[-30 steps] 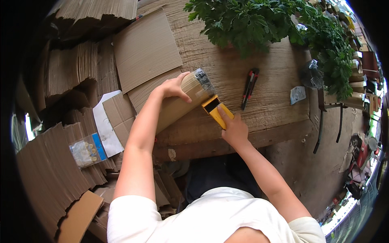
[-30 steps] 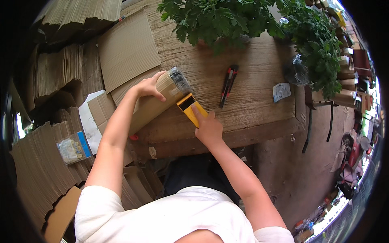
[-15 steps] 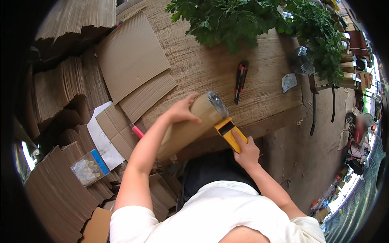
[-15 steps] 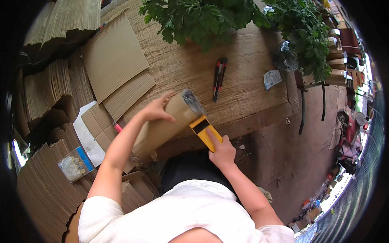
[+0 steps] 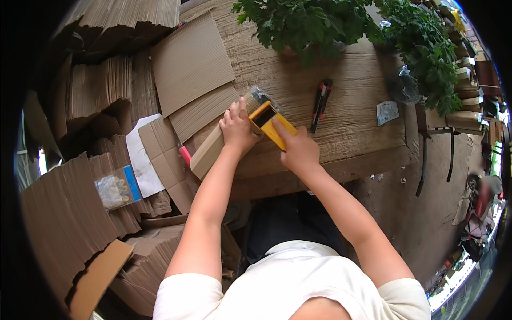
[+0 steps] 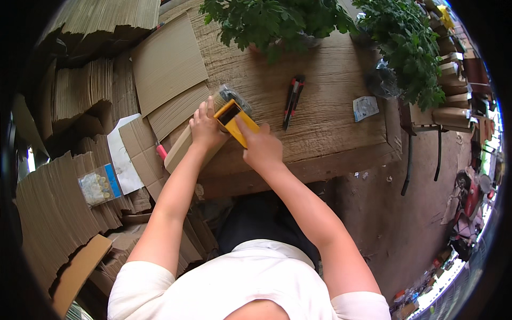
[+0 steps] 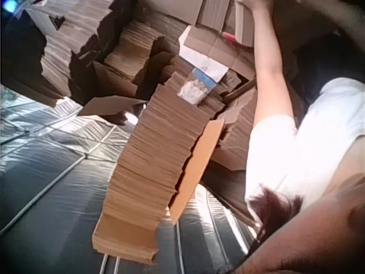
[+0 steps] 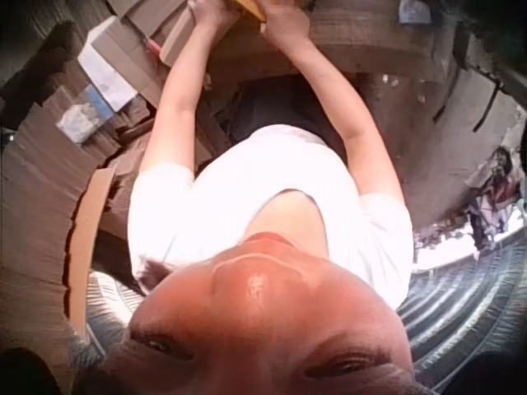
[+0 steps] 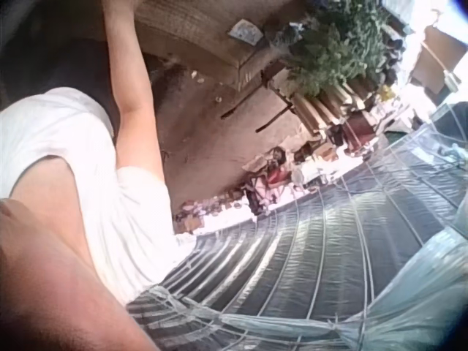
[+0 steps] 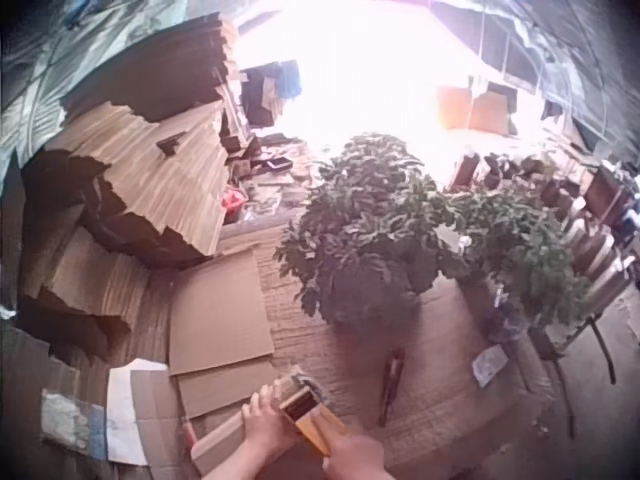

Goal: The person rolls a sheet of cardboard into a cylinder and secures it with a tape gun. They then place a small potted plant inside the cylinder and set it aside. The person repeats the process with another sheet of cardboard and a second plant.

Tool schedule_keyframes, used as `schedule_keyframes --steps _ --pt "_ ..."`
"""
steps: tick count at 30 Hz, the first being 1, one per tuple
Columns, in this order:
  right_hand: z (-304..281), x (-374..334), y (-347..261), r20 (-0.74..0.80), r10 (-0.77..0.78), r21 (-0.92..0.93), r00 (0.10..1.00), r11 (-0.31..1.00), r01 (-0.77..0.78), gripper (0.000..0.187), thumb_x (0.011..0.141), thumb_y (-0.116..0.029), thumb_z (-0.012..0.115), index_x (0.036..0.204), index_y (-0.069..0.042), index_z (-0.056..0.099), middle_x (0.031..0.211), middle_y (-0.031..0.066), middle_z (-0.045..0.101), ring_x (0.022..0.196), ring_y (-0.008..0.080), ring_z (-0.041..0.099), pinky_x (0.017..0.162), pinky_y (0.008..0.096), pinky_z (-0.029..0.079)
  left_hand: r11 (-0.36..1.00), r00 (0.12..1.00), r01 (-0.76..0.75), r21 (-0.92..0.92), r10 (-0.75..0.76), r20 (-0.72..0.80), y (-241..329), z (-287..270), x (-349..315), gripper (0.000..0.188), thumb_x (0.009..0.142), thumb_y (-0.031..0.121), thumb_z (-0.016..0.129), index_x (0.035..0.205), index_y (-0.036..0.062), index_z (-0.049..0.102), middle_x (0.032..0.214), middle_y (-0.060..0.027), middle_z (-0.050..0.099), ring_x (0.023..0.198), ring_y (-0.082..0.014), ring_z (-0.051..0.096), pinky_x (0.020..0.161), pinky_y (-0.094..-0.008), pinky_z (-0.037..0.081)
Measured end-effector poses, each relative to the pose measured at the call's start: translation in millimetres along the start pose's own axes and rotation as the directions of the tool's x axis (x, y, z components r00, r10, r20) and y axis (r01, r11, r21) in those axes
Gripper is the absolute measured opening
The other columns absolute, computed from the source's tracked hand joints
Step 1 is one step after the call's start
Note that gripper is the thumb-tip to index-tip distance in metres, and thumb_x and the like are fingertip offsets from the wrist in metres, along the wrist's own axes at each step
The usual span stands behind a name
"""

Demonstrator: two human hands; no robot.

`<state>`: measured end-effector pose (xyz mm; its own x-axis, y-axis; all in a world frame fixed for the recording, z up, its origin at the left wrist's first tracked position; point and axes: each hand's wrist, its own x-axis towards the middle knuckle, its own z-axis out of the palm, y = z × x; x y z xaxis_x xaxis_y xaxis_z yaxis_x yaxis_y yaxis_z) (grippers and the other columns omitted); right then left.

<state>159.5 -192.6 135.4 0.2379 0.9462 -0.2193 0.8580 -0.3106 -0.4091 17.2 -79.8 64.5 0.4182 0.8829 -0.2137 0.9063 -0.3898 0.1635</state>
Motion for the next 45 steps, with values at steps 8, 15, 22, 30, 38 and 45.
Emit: schedule_keyframes --steps 8,15,22,30,38,45 --pt "6.1 -72.9 59.2 0.034 -0.029 -0.012 0.999 0.999 0.03 0.078 0.063 -0.012 0.069 0.132 -0.035 0.04 0.084 0.0126 0.046 0.07 0.0296 0.056 0.055 0.0374 0.049 0.994 0.999 0.029 0.104 -0.032 0.025 6.1 -5.2 3.1 0.118 0.048 0.044 0.08 0.14 0.0113 0.013 0.131 -0.0147 0.035 0.115 -0.0337 0.044 0.092 -0.0447 0.041" --pt "16.6 -87.7 81.5 0.054 -0.03 -0.061 0.998 0.998 0.034 0.075 0.062 -0.01 0.068 0.13 -0.035 0.043 0.083 0.012 0.045 0.067 0.0289 0.056 0.053 0.0373 0.049 0.996 0.999 0.017 0.083 -0.02 0.035 -0.3 -5.2 7.6 0.123 0.046 0.048 0.08 0.141 0.0109 0.012 0.131 -0.0139 0.036 0.115 -0.0321 0.045 0.092 -0.0419 0.041" --pt "37.0 -24.4 55.3 0.111 -0.011 -0.091 0.994 0.996 0.022 0.073 0.067 -0.01 0.064 0.131 -0.036 0.041 0.087 0.0139 0.047 0.069 0.0298 0.057 0.056 0.0388 0.049 0.992 0.949 0.012 -0.123 0.028 0.315 -37.9 -28.2 48.1 0.124 0.042 0.046 0.082 0.141 0.0121 0.014 0.132 -0.0144 0.039 0.12 -0.0315 0.043 0.097 -0.0402 0.04" --pt "32.4 36.9 20.7 0.125 -0.049 -0.103 0.991 0.993 0.062 0.074 0.068 -0.013 0.066 0.132 -0.037 0.039 0.088 0.0146 0.048 0.071 0.0306 0.058 0.058 0.0394 0.05 0.707 0.832 0.128 -0.695 0.305 0.463 -101.0 -14.7 101.5 0.118 0.042 0.041 0.08 0.139 0.0105 0.021 0.134 -0.0169 0.039 0.124 -0.0308 0.04 0.105 -0.0371 0.03" --pt "28.4 -46.7 19.4 0.087 0.178 -0.025 0.98 0.984 -0.176 0.078 0.064 -0.011 0.068 0.132 -0.037 0.04 0.085 0.0141 0.047 0.068 0.032 0.056 0.059 0.0397 0.048 0.918 0.828 -0.126 -0.376 0.306 0.47 -55.8 -25.5 63.5 0.119 0.045 0.047 0.078 0.14 0.0098 0.018 0.125 -0.0201 0.045 0.11 -0.0349 0.05 0.093 -0.0399 0.042" --pt "11.4 -64.2 19.8 0.072 0.19 -0.102 0.979 0.978 -0.183 0.076 0.058 -0.01 0.068 0.127 -0.035 0.047 0.078 0.0105 0.045 0.067 0.0289 0.055 0.056 0.0375 0.048 0.742 0.673 0.025 -0.67 0.483 0.56 -53.7 -11.5 64.1 0.114 0.047 0.039 0.08 0.14 0.0113 0.021 0.133 -0.0197 0.039 0.118 -0.0319 0.045 0.1 -0.0378 0.036"
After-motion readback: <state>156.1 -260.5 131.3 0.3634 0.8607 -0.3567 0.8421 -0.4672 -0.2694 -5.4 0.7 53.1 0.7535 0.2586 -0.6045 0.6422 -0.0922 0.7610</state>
